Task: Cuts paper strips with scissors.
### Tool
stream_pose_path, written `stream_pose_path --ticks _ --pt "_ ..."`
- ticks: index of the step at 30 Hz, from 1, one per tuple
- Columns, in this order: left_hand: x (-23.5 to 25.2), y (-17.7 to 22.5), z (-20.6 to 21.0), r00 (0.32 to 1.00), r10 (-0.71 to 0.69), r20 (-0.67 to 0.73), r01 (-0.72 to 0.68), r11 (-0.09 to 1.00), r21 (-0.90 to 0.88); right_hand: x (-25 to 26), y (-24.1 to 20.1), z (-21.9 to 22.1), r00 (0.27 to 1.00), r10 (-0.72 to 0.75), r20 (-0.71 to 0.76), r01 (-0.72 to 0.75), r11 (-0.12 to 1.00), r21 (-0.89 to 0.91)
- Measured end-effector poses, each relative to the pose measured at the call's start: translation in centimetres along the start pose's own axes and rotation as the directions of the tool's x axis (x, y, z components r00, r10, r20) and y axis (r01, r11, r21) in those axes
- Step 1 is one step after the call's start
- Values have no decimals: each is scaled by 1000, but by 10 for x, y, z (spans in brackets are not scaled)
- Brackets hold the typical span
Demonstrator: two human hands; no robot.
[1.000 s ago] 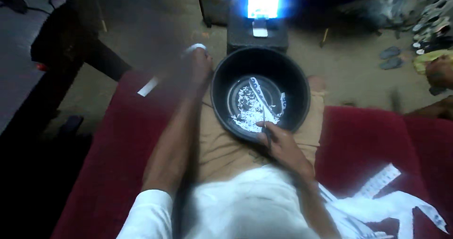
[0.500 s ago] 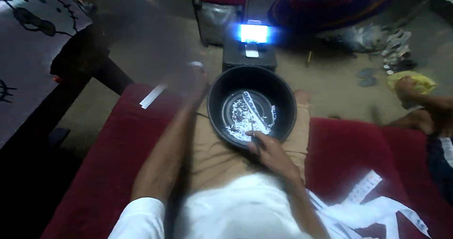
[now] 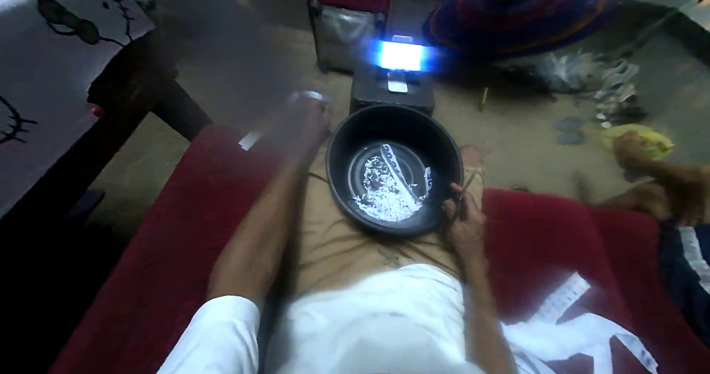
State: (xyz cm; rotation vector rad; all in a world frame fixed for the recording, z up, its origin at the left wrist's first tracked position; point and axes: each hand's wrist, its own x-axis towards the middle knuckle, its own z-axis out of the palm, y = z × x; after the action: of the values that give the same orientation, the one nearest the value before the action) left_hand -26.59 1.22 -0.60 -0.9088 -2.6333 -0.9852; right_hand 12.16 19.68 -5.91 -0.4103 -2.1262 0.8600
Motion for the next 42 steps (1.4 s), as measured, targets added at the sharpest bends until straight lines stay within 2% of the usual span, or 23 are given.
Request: stream_pose_path --ticks 1,2,3,4,5,6,7,12,15,17,22,29,31,33,35,36,38,39,42 --pt "-5 7 -3 999 -43 -17 43 999 -2 -4 5 5 999 15 -49 -14 999 30" --pt "-11 25 -16 991 -126 36 126 992 6 -6 6 10 994 31 -104 -24 998 62" --pt "-14 53 -40 944 -256 210 252 967 42 -7 5 11 989 38 -143 -25 996 91" --pt "-17 67 -49 918 -306 253 298 952 68 -8 4 12 985 42 -170 -23 993 112" --pt "-21 62 -42 952 -266 152 261 964 55 -8 3 12 981 49 -188 -25 991 129" --pt "-23 45 -22 985 -162 -63 164 986 28 -7 3 12 979 59 -196 -31 989 142" --pt "-23 36 -16 986 -119 -115 121 993 14 -7 2 12 978 66 -196 -37 988 151" --pt "-27 43 -22 987 -119 -104 116 993 -29 -4 1 13 984 58 -170 -36 991 129" --pt "-43 98 -61 975 -208 81 209 978 -6 -4 2 13 984 80 -158 -58 988 140" --pt "-52 114 -67 977 -209 37 210 977 -28 -4 2 13 983 105 -148 -85 987 136" --pt "-57 118 -69 959 -283 3 282 958 -55 -4 2 12 982 128 -137 -111 986 126" --pt "-56 115 -74 970 -239 42 242 966 -88 -2 5 14 984 111 -139 -99 991 91" --pt "-59 111 -72 971 -238 12 237 955 -178 -3 5 15 982 117 -148 -104 990 92" --pt "-65 108 -67 939 -335 -71 288 884 -369 -4 4 13 982 131 -137 -119 988 96" --pt "-74 105 -61 859 -491 -148 294 708 -642 -5 4 13 982 133 -136 -121 988 94" --pt "-79 101 -60 810 -564 -163 249 582 -774 -5 4 13 982 127 -137 -116 989 87" --pt "-94 89 -60 719 -672 -178 105 359 -928 -5 4 13 984 130 -123 -120 989 87" --pt "-103 77 -63 695 -691 -199 18 294 -956 -5 5 13 984 131 -118 -121 989 88" --pt "-140 57 -96 709 -654 -264 -184 190 -964 -6 5 11 984 150 -95 -142 986 93"
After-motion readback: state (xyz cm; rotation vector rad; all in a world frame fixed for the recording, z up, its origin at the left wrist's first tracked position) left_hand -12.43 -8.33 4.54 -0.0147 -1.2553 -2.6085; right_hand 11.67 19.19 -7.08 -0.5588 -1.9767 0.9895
